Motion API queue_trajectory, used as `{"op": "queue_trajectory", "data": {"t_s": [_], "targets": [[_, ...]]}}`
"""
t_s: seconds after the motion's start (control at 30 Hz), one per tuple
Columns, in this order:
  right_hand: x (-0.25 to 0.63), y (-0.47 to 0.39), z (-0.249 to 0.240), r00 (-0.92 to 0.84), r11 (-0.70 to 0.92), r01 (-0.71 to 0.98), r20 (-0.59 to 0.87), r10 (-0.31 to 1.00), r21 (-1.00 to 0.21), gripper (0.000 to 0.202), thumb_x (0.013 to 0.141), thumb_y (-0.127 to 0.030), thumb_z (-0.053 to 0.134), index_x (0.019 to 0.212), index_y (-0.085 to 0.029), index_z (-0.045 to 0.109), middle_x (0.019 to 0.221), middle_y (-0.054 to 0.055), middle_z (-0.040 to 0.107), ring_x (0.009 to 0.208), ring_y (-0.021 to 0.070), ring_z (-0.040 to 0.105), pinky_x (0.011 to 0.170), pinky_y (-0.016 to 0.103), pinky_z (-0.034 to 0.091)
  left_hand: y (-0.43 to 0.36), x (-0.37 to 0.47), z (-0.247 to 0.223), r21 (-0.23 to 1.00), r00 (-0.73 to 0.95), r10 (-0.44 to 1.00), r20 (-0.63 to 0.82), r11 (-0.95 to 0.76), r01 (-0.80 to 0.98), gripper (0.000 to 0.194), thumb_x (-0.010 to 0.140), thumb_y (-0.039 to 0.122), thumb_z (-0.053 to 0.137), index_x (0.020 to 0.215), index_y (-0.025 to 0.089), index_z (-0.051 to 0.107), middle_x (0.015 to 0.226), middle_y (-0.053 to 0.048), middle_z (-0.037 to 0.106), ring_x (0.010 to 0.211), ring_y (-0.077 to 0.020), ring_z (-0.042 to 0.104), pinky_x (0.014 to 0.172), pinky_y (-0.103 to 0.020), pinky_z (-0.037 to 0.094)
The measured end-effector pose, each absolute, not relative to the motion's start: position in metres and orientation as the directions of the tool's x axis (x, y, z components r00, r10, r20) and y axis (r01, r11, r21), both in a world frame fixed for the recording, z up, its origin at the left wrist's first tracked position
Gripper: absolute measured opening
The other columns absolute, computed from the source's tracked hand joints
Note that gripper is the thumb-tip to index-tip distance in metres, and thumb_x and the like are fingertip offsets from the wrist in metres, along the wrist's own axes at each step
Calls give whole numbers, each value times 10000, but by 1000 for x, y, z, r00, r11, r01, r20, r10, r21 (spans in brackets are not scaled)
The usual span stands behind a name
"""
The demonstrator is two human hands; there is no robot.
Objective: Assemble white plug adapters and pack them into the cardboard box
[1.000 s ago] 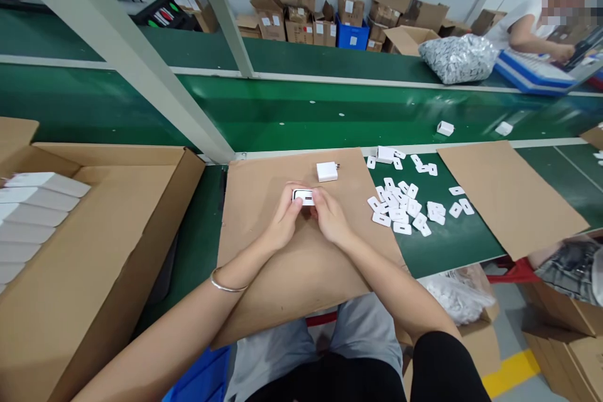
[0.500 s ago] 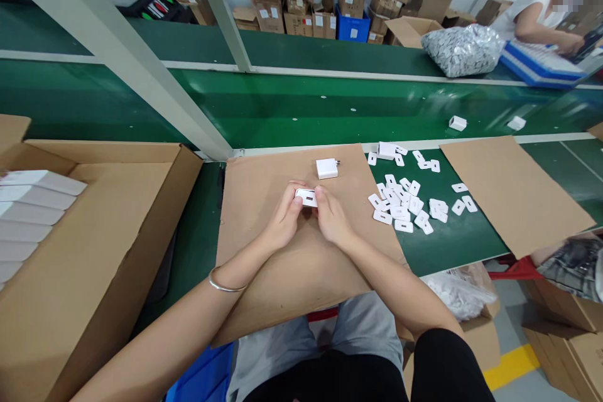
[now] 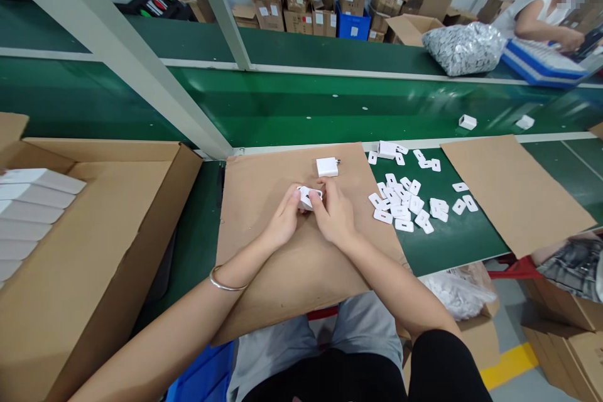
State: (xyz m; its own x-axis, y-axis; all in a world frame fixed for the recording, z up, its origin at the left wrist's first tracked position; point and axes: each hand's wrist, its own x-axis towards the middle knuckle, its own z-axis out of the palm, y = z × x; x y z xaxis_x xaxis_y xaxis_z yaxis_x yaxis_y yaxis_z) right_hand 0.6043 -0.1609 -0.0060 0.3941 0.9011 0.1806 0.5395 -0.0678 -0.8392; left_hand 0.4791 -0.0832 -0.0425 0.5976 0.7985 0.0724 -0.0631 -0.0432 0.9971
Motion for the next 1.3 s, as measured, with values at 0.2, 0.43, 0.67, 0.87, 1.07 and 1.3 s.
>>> {"op": "queue_trajectory", "data": {"t_s": [0.2, 0.43, 0.67, 0.87, 1.07, 1.3], "targets": [[606, -161, 4, 275, 155, 607, 389, 880, -780, 287, 920, -463, 660, 1118, -256, 661, 1117, 89, 637, 951, 225, 626, 749, 351, 530, -81, 483, -41, 996, 539, 842, 14, 39, -87, 510, 969, 705, 431, 874, 212, 519, 811, -9, 556, 732, -160, 497, 665, -280, 420], [610, -161, 2, 261, 170, 599, 392, 882, -783, 302, 951, -491, 651, 1166, -299, 742, 1169, 84, 659, 1051, 243, 658, 876, 400, 571, -78, 476, -42, 993, 543, 832, 114, -83, -82, 343, 1025, 516, 406, 944, 214, 548, 910, -24, 610, 835, -182, 546, 753, -297, 426], [616, -162, 8, 173, 218, 607, 395, 902, -764, 327, 973, -483, 629, 1219, -307, 751, 1186, 84, 665, 1071, 241, 652, 884, 389, 561, -76, 474, -46, 984, 568, 805, 173, -122, -126, 303, 1019, 482, 394, 999, 218, 543, 996, -35, 608, 904, -200, 558, 836, -320, 435], [616, -161, 8, 170, 190, 539, 327, 930, -821, 405, 976, -526, 600, 1306, -305, 676, 1253, 83, 632, 1060, 230, 633, 872, 380, 542, -76, 473, -45, 961, 541, 794, 277, -244, -135, 423, 1017, 600, 380, 1068, 223, 563, 1173, -81, 568, 1080, -238, 570, 967, -368, 458], [612, -158, -6, 233, -43, 343, 40, 972, -938, 484, 1036, -650, 334, 947, -229, 558, 810, 1, 604, 729, 169, 551, 709, 321, 445, -80, 470, -41, 874, 459, 751, 475, -465, -143, 445, 1046, 581, 325, 1155, 216, 554, 1219, -110, 538, 1159, -245, 548, 1009, -399, 455], [611, -157, -5, 201, -11, 327, 58, 978, -945, 517, 1002, -677, 378, 760, -227, 456, 711, -20, 490, 677, 152, 459, 657, 301, 354, -80, 468, -44, 821, 499, 669, 550, -544, -176, 390, 1073, 501, 314, 1220, 223, 545, 1241, -103, 504, 1175, -230, 530, 1032, -407, 443]]}}
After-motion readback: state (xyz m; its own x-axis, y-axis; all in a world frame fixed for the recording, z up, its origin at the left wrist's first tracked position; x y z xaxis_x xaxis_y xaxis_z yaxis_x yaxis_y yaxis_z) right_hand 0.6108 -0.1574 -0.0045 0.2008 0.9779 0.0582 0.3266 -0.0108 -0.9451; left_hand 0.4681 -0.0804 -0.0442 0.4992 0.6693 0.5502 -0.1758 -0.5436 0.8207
